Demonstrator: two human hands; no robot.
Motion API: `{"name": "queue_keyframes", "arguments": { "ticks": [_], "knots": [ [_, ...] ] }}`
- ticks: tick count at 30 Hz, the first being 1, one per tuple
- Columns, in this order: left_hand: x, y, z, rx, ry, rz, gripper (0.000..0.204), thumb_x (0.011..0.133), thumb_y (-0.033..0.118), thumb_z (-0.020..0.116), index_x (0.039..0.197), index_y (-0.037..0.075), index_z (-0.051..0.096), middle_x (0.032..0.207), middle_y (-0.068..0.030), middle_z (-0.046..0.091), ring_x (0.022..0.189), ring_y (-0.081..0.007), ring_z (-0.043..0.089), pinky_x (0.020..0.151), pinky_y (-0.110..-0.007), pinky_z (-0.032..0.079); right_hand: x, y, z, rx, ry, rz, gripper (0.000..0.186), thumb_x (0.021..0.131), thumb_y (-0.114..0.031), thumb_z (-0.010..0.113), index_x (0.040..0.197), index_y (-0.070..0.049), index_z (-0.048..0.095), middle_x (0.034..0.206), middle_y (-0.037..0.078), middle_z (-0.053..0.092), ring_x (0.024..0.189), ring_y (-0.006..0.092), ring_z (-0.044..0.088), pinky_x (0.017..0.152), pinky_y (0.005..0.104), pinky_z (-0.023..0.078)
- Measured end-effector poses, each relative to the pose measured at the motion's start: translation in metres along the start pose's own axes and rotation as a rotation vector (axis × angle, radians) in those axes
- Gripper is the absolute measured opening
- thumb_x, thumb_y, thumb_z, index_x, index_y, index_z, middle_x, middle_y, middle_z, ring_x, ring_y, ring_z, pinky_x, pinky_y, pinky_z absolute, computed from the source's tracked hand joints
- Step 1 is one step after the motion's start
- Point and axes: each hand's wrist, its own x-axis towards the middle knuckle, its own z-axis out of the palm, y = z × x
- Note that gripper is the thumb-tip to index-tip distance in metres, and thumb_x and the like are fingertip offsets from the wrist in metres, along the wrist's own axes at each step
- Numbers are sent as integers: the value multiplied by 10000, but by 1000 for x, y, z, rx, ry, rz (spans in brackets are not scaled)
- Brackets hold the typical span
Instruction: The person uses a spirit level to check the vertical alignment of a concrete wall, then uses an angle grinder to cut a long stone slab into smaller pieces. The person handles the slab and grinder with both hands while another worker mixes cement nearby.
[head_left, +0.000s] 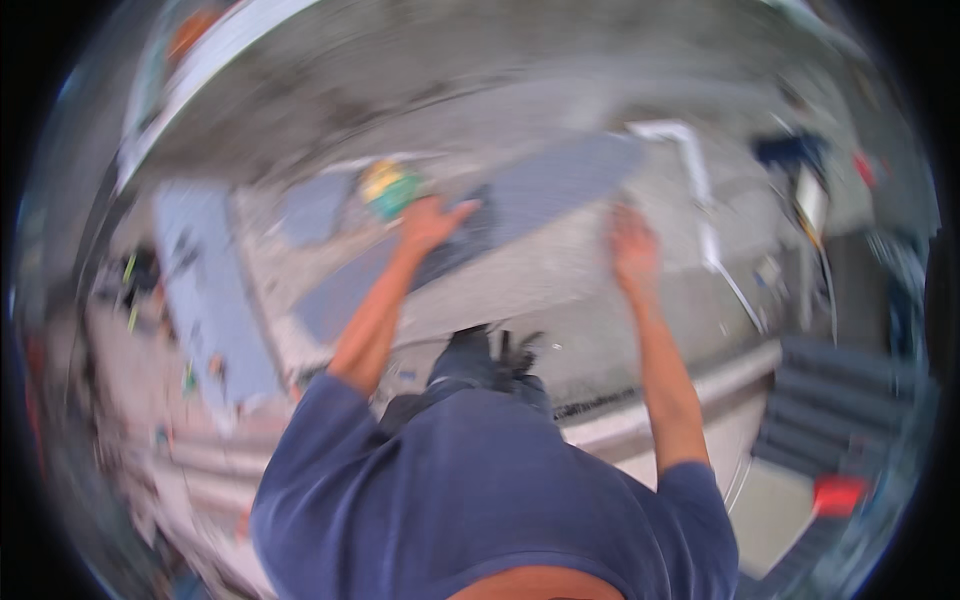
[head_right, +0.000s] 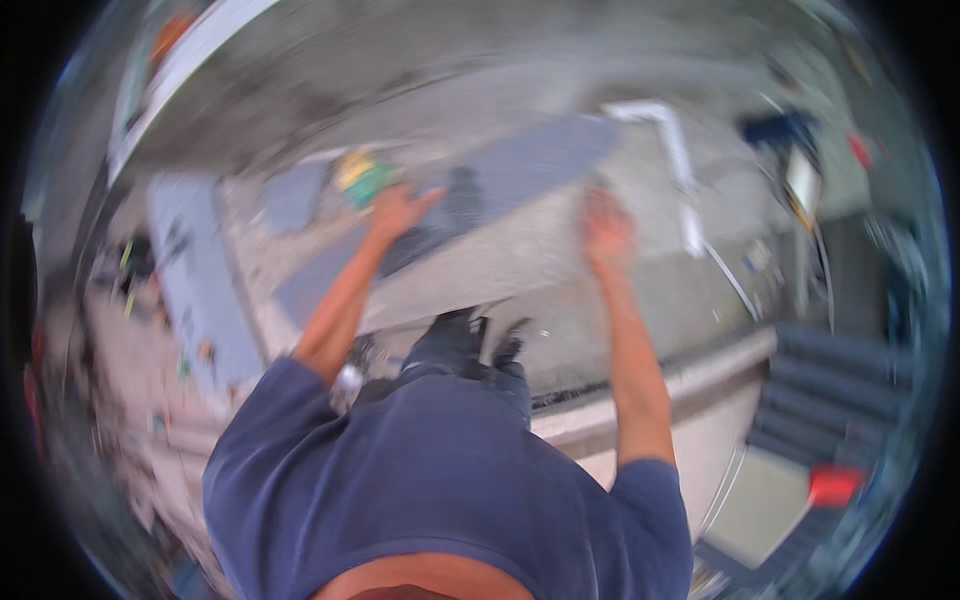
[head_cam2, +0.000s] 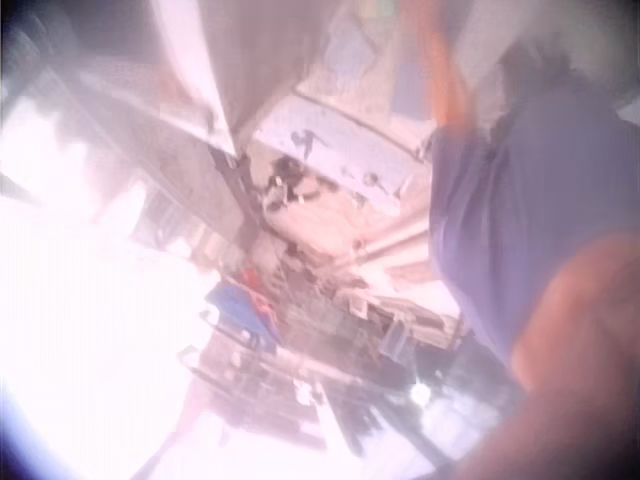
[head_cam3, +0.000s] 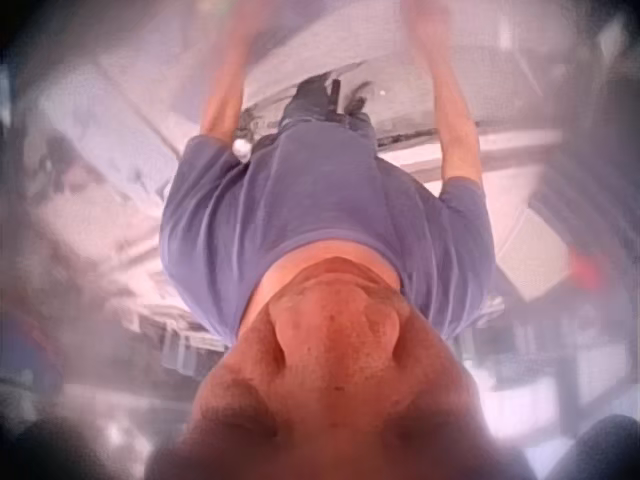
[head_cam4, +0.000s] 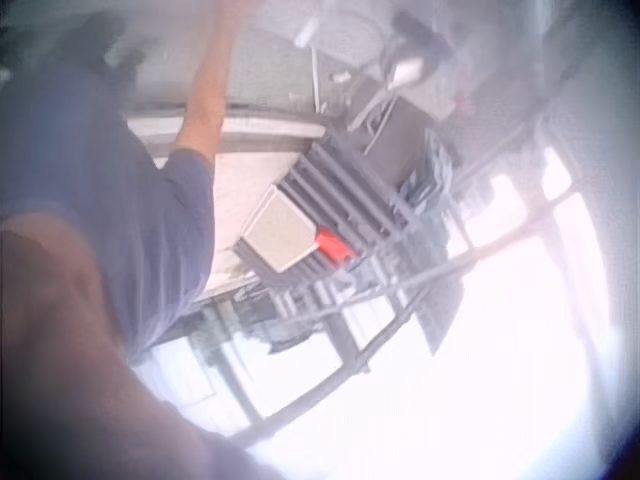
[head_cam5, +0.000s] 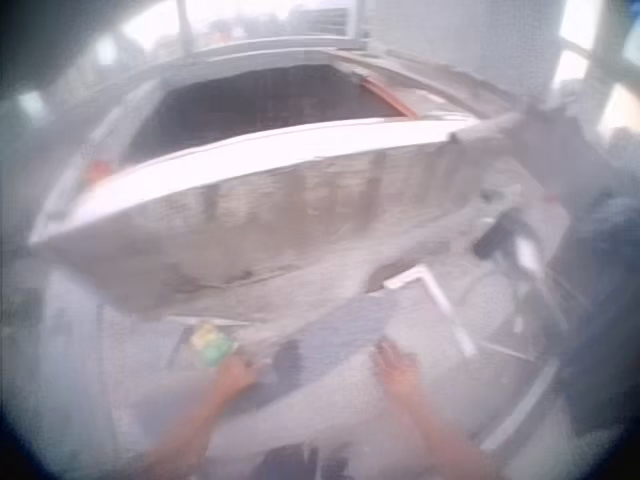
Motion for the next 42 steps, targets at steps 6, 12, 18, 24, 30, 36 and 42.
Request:
{"name": "queue_keyframes", "arguments": {
  "ticks": [6,12,18,24,30,36,42],
  "knots": [
    [0,11,-10,66,-143,-131,952,895,951,565,1086,70,873,1075,-200,830,1060,-397,791,915,-492,618,-3,-54,4,-78,22,11,540,1097,-250,601,1605,-69,600,1710,193,514,1577,425,465,1291,562,365],
    [5,10,-8,48,-180,-161,918,946,908,536,1129,73,870,1135,-214,825,1095,-401,788,945,-509,610,-2,-31,25,17,-24,129,610,1082,-276,634,1635,-36,542,1716,224,495,1592,429,450,1318,557,341],
    [17,8,1,40,-213,-142,879,1000,859,517,1093,55,860,1124,-236,821,1112,-413,778,958,-526,591,-44,-7,23,132,235,144,665,1060,-264,670,1626,34,488,1653,290,530,1558,466,469,1338,538,323],
    [-18,53,-31,41,22,-68,823,957,792,656,1044,-2,855,1002,-282,807,1010,-459,780,910,-534,603,-66,-143,3,1139,-90,631,581,1089,-215,699,1584,34,525,1476,237,648,1210,337,742,1006,465,629],
    [-75,75,-37,-6,173,-30,759,912,783,739,885,26,782,835,-243,770,836,-447,773,752,-542,589,-64,-170,5,1602,-228,800,722,1109,-302,721,1654,43,396,1497,226,585,1183,275,724,974,417,647],
    [-111,84,-22,-91,306,62,713,881,765,777,910,53,795,852,-205,775,834,-414,778,732,-519,588,-52,-185,6,1678,-338,703,836,1119,-414,709,1709,-19,268,1537,218,540,1348,298,623,1072,479,592],
    [-154,110,-50,-185,318,33,660,846,710,849,924,56,800,877,-177,782,823,-395,771,714,-499,575,-54,-201,-27,2002,-208,643,675,1158,-440,639,1655,-124,310,1658,134,453,1501,316,505,1206,570,475]
  ]
}}
